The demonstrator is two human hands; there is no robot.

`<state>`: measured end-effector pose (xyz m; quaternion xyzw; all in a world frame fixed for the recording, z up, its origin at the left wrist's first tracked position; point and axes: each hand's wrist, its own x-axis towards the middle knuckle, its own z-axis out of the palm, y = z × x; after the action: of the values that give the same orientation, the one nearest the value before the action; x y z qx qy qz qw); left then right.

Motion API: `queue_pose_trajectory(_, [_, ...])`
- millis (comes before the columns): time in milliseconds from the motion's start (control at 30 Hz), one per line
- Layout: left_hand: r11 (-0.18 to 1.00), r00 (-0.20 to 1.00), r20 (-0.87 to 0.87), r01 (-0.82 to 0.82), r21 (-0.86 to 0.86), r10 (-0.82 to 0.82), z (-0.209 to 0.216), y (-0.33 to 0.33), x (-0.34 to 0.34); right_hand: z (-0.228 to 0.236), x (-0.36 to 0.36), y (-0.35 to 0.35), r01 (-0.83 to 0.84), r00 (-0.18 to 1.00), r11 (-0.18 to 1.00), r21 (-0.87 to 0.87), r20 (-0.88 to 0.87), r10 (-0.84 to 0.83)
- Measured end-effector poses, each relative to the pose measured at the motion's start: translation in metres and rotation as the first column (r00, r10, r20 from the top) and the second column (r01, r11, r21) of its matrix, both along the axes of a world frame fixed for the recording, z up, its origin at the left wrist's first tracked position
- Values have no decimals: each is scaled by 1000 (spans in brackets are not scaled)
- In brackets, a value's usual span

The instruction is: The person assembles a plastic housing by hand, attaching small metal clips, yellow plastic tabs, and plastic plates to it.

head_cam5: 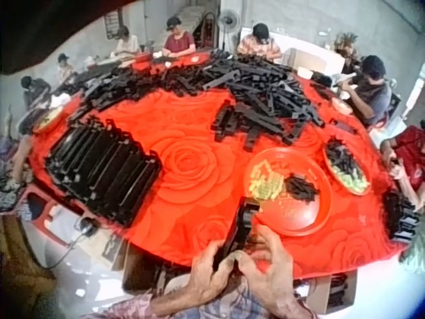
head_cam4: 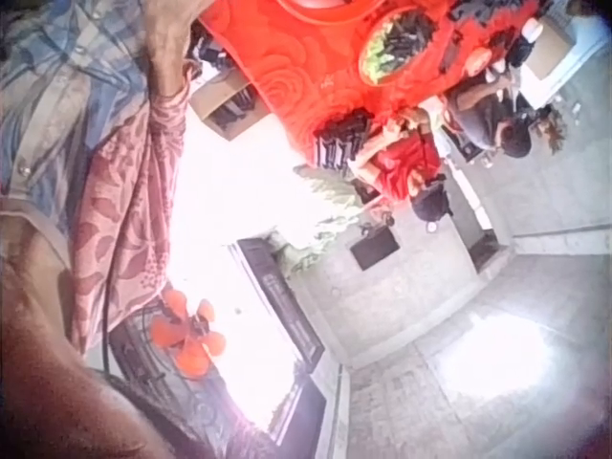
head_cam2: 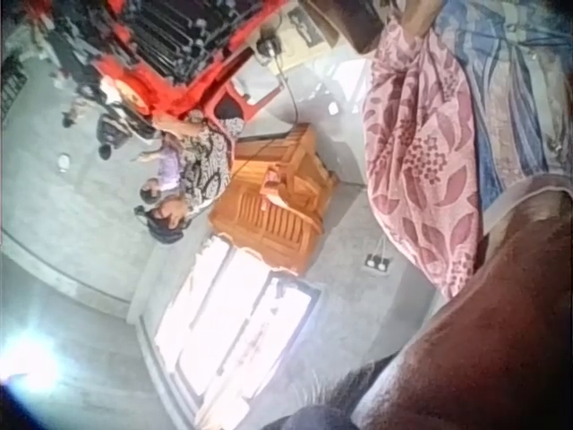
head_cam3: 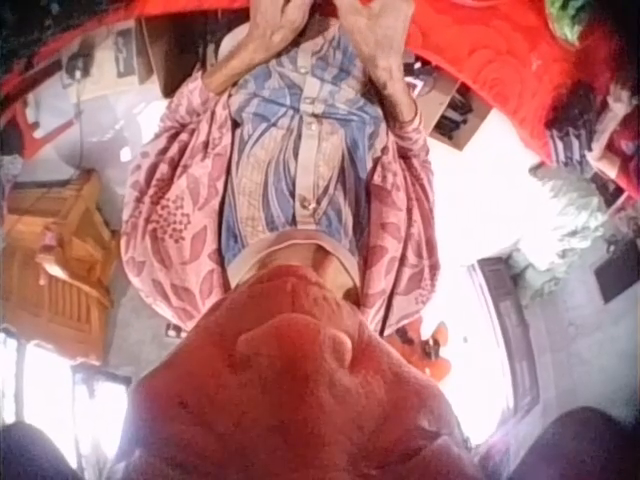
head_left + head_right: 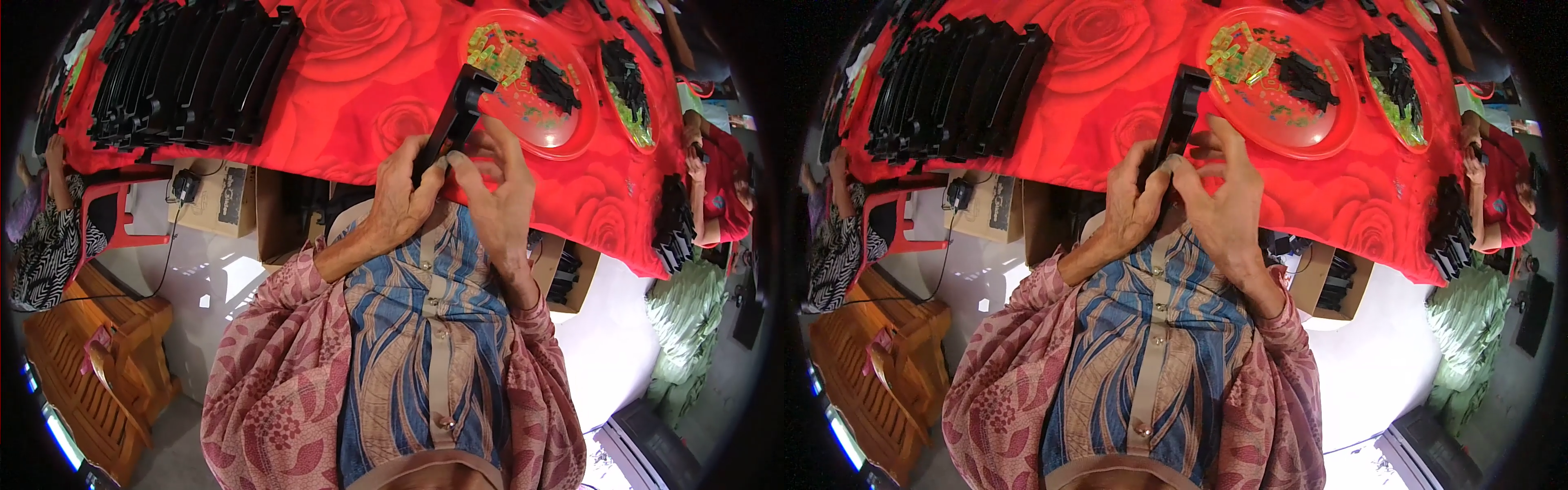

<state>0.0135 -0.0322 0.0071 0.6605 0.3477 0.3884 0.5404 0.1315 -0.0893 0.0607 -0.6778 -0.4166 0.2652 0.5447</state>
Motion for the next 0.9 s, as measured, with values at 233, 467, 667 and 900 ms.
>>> queue_pose_trajectory(233, [989, 1000, -5, 1, 148, 0, -3, -3, 0, -4, -8, 5, -13, 976, 1000, -9, 215, 14])
queue_pose_trajectory(467, [994, 999, -42, 23, 110, -18, -6, -6, -1, 1, -8, 9, -26, 978, 999, -21, 205, 30])
queue_pose_trajectory(667, [987, 995, -101, 33, 155, -18, -3, -4, -1, -3, -3, 14, -7, 994, 993, -117, 107, 20])
queue_pose_trajectory(900, [991, 992, -122, 43, 130, -27, 6, -1, 1, -7, -1, 11, -53, 998, 998, -16, 31, 53])
